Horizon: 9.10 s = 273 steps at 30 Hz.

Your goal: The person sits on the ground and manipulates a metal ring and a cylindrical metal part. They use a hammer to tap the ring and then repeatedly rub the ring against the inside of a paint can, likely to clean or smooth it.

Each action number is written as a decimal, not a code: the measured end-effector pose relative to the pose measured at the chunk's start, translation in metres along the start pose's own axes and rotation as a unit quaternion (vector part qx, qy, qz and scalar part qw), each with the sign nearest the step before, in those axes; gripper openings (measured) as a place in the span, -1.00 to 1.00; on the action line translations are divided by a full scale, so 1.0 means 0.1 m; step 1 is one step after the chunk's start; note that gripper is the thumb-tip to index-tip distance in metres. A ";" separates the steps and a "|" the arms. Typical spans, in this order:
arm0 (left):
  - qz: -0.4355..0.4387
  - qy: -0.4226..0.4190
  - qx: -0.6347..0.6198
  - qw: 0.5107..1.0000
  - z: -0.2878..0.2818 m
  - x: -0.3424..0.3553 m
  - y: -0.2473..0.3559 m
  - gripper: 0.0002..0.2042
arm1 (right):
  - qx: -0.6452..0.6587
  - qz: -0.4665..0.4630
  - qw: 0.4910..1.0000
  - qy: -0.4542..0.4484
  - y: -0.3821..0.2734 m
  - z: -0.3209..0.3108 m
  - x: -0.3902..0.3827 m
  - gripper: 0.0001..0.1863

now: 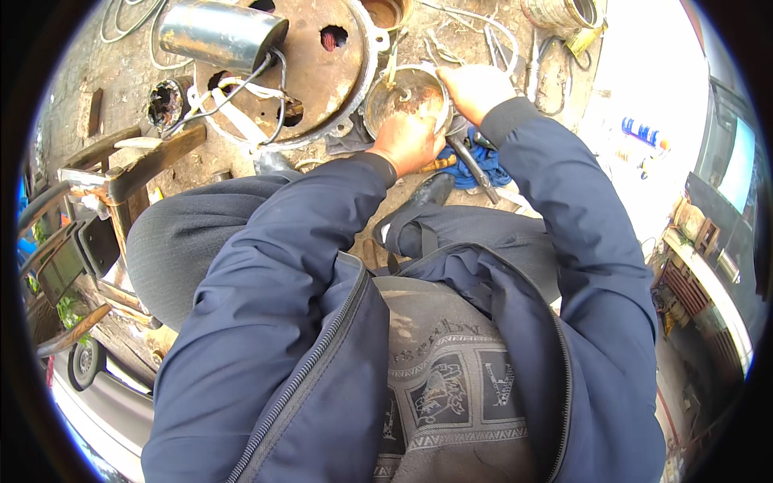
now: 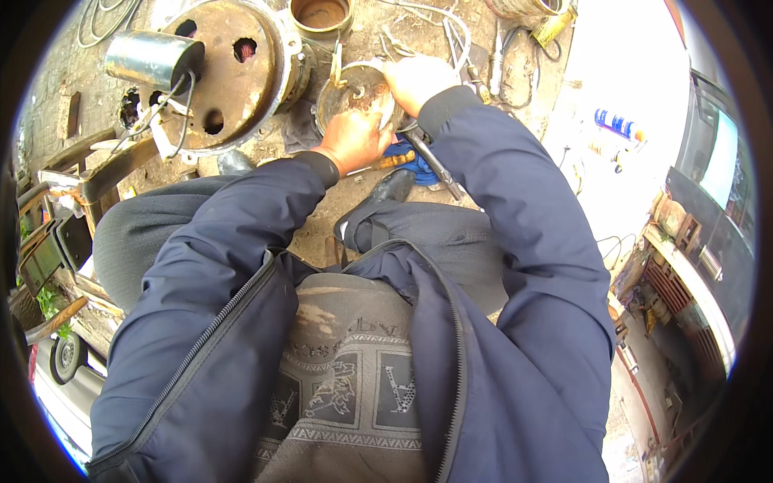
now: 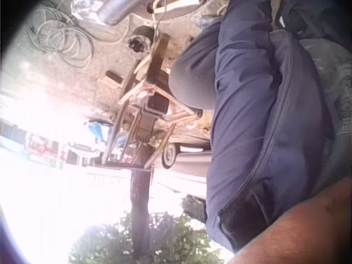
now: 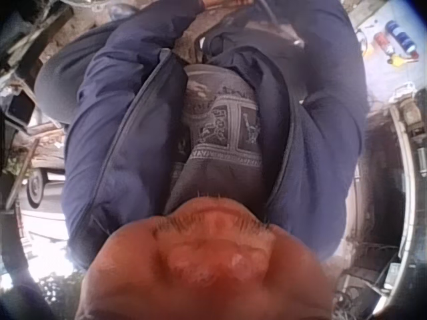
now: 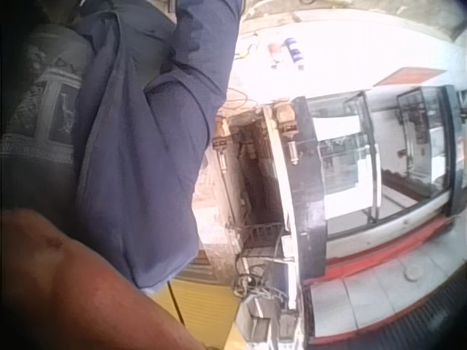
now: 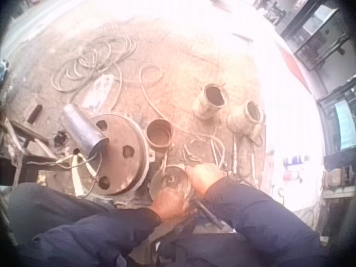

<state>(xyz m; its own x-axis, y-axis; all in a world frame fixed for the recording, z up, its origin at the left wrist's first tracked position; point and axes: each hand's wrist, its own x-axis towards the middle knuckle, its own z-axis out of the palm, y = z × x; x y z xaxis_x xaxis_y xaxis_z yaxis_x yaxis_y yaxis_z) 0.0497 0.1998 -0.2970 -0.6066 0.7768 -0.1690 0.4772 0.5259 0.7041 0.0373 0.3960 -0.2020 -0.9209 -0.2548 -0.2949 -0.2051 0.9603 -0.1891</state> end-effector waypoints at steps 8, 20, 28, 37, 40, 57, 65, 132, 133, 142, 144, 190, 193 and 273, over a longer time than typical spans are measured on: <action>0.069 0.059 -0.016 0.996 0.11 -0.07 -0.12 -0.73 | 0.007 -0.017 0.995 -0.095 0.19 -0.08 0.03 -0.75; 0.097 0.012 0.001 0.995 -0.02 -0.13 -0.17 -0.77 | -0.020 -0.087 0.990 -0.114 0.31 -0.07 0.35 -0.68; 0.130 -0.015 -0.006 0.991 0.05 -0.14 -0.28 -0.72 | -0.016 -0.131 0.981 -0.142 0.36 -0.08 0.68 -0.70; 0.212 0.028 -0.001 0.977 0.04 -0.20 -0.34 -0.64 | 0.020 -0.154 0.974 -0.167 0.44 -0.06 0.70 -0.66; 0.203 -0.035 0.012 0.979 0.05 -0.24 -0.37 -0.64 | 0.049 -0.154 0.973 -0.164 0.20 0.24 0.99 -0.68; -0.048 -0.063 -0.037 0.996 -0.07 0.27 0.39 -0.68 | 0.105 0.091 0.987 0.083 0.16 0.16 -0.72 -0.57; -0.057 0.049 -0.036 0.997 0.13 0.27 0.46 -0.69 | 0.117 0.117 0.984 0.063 -0.12 0.16 -0.94 -0.49; 0.167 0.024 -0.014 0.986 -0.02 -0.03 -0.22 -0.73 | 0.101 -0.029 0.993 -0.061 0.77 -0.01 0.53 -0.63; 0.168 0.021 -0.018 0.985 -0.02 -0.05 -0.22 -0.72 | 0.124 -0.016 0.991 -0.047 0.75 -0.06 0.40 -0.62; 0.170 -0.001 -0.006 0.985 -0.05 -0.24 -0.08 -0.56 | 0.142 0.069 0.986 0.052 0.05 -0.15 -0.55 -0.52; 0.192 0.009 -0.017 0.981 -0.03 -0.28 -0.09 -0.55 | 0.138 0.063 0.987 0.052 -0.03 -0.10 -0.70 -0.50; 0.080 -0.003 -0.086 0.993 0.20 -0.18 0.05 -0.67 | 0.023 -0.107 0.986 -0.124 -0.14 0.03 0.64 -0.70; 0.060 -0.058 -0.062 0.995 0.16 -0.17 0.04 -0.60 | 0.013 -0.071 0.982 -0.172 -0.28 0.21 0.91 -0.71; -0.030 0.025 -0.114 0.993 0.13 0.00 0.57 -0.62 | 0.016 -0.106 0.994 -0.016 0.23 0.12 0.19 -0.73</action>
<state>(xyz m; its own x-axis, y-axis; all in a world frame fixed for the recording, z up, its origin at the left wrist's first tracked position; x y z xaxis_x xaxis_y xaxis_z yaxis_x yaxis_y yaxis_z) 0.0853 0.2346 -0.2661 -0.6626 0.7257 -0.1854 0.2865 0.4743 0.8325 0.0186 0.4118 -0.2229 -0.8469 -0.4554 -0.2743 -0.3824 0.8803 -0.2807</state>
